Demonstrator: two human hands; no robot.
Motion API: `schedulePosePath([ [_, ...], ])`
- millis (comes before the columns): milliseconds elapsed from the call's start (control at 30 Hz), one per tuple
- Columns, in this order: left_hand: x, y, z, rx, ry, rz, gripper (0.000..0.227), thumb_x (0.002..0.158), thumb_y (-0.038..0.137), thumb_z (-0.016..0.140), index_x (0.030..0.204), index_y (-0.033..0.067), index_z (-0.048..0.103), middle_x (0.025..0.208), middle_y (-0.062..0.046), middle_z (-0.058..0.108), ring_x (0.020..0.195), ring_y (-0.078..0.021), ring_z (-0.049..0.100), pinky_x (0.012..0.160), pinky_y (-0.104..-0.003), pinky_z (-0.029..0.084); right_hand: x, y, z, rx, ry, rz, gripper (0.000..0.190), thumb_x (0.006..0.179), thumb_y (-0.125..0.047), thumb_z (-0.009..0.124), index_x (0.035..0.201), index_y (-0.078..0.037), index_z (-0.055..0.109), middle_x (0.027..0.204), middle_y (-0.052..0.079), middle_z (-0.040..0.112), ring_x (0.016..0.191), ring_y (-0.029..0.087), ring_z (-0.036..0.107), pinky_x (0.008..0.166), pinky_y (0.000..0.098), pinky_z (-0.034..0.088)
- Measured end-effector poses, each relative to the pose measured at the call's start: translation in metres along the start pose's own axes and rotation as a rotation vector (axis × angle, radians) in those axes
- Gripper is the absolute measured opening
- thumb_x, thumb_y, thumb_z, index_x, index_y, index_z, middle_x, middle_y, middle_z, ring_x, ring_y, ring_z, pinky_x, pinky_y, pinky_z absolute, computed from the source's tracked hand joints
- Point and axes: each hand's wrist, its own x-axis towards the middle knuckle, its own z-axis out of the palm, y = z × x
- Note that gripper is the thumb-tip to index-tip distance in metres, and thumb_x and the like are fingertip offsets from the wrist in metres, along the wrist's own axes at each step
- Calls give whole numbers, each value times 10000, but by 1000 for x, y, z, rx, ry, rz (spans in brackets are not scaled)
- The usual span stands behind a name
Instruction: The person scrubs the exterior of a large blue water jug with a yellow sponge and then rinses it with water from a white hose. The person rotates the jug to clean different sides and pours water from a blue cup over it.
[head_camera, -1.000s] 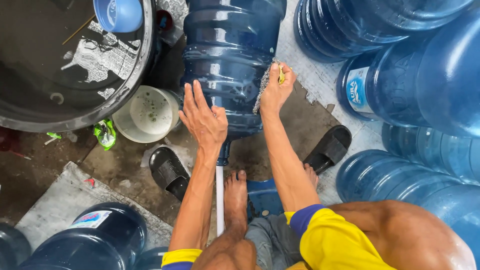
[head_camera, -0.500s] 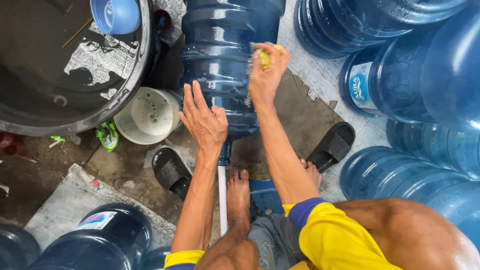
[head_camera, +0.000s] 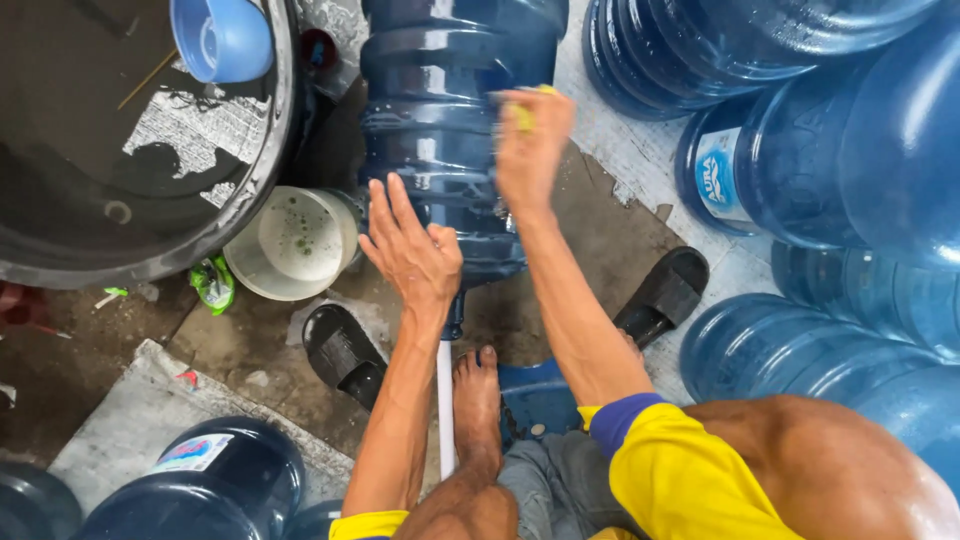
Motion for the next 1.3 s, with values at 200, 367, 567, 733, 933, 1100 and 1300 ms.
schedulePosePath([
  [200, -3, 10, -1, 21, -19, 14, 718, 750, 169, 501, 1439, 67, 327, 1468, -176, 350, 1293, -381, 449, 963, -677, 361, -3, 49, -4, -67, 119, 216, 124, 899, -129, 485, 965, -64, 568, 998, 122, 515, 1016, 267, 458, 909, 402, 357],
  [367, 0, 1, 5, -19, 11, -1, 729, 749, 153, 494, 1451, 78, 313, 1471, -183, 354, 1286, -387, 461, 951, -650, 368, 2, 19, 5, -100, 22, 14, 104, 926, -103, 494, 998, -85, 567, 1001, 89, 508, 1050, 258, 443, 937, 404, 333],
  [567, 2, 3, 3, -37, -4, -21, 769, 720, 188, 528, 1452, 88, 318, 1465, -170, 337, 1290, -377, 424, 965, -682, 334, -6, 52, -5, -42, 100, 131, 92, 939, -126, 486, 945, -66, 556, 941, 92, 481, 864, 225, 446, 812, 367, 347],
  [733, -2, -5, 12, -10, 40, 9, 813, 670, 174, 555, 1446, 73, 338, 1424, -198, 364, 1222, -416, 466, 905, -709, 360, -17, 56, -11, 76, 151, 385, 40, 924, -39, 519, 940, -3, 516, 979, 138, 416, 823, 189, 389, 782, 349, 340],
  [933, 0, -3, 9, -59, 25, 7, 785, 700, 140, 554, 1451, 79, 334, 1425, -210, 364, 1218, -433, 467, 901, -735, 340, -18, 58, -7, 47, 177, 364, 66, 935, -56, 515, 964, 3, 518, 1018, 150, 425, 832, 191, 419, 793, 340, 351],
  [1100, 0, -4, 8, -69, 10, -13, 785, 706, 136, 550, 1456, 80, 325, 1433, -208, 350, 1236, -437, 449, 912, -740, 324, -24, 66, -2, 95, 195, 415, 141, 932, -134, 551, 1018, -23, 539, 1046, 158, 423, 885, 178, 430, 860, 322, 351],
  [1300, 0, -9, 11, -84, 22, 0, 795, 695, 136, 550, 1457, 89, 329, 1437, -198, 351, 1236, -425, 450, 919, -735, 321, -34, 92, 14, 692, 320, 647, 321, 846, -166, 507, 1140, -39, 524, 1095, 136, 446, 999, 217, 435, 934, 331, 318],
])
